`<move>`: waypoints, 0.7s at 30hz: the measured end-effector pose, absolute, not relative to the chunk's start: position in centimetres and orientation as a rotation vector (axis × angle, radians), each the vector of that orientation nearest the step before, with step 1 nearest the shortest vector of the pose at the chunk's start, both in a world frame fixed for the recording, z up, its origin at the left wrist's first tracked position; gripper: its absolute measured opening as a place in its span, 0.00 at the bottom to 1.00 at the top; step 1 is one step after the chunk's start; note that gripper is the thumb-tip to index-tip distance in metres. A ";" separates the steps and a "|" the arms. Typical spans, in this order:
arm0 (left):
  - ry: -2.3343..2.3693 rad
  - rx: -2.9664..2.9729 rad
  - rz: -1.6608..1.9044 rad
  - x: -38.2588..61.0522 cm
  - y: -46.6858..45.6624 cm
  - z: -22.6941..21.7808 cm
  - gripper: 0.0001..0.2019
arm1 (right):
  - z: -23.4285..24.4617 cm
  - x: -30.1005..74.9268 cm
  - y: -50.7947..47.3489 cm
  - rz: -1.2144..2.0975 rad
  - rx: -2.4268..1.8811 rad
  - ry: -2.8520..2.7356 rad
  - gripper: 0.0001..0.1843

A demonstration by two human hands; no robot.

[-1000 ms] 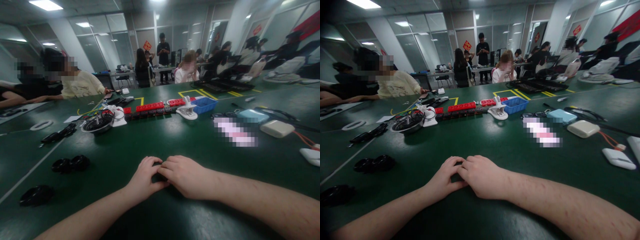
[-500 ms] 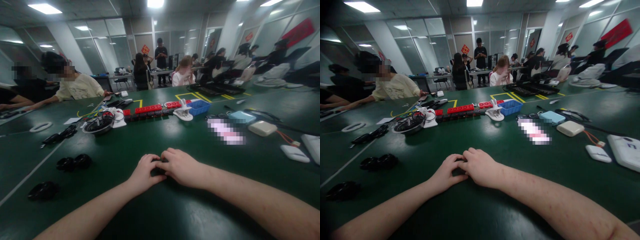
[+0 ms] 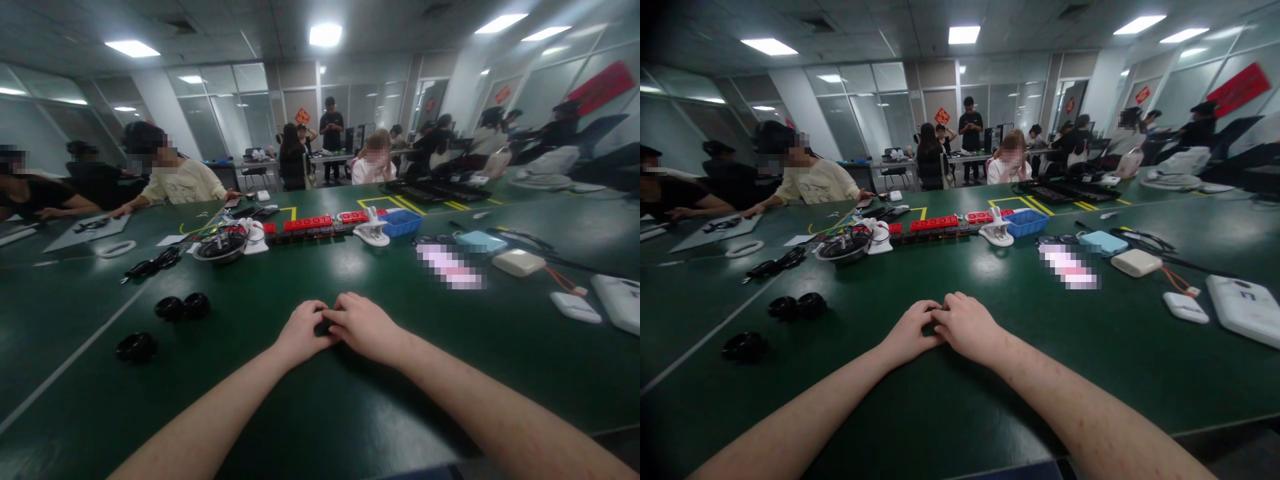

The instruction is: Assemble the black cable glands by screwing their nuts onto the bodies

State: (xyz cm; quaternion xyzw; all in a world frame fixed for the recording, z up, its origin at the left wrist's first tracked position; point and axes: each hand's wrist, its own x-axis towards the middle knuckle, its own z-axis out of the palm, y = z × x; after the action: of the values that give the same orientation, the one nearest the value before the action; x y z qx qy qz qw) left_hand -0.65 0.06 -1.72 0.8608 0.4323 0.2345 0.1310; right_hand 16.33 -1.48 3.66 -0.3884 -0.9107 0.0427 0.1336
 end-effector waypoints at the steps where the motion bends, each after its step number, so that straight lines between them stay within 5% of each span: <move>1: 1.263 2.496 0.677 -0.7 0.0 -1.7 0.13 | 3.5 16.3 -1.4 0.137 -1.135 -2.625 0.11; 21: 1.224 2.473 0.645 -0.8 -0.3 -1.1 0.12 | 2.8 17.4 -1.4 0.448 -1.127 -2.410 0.19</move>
State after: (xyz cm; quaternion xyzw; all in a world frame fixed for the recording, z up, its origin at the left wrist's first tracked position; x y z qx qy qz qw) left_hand -0.78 -0.31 -1.09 0.8625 0.4267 0.2248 0.1534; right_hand 17.37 -1.43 2.79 -0.4074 -0.8714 0.1620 0.2200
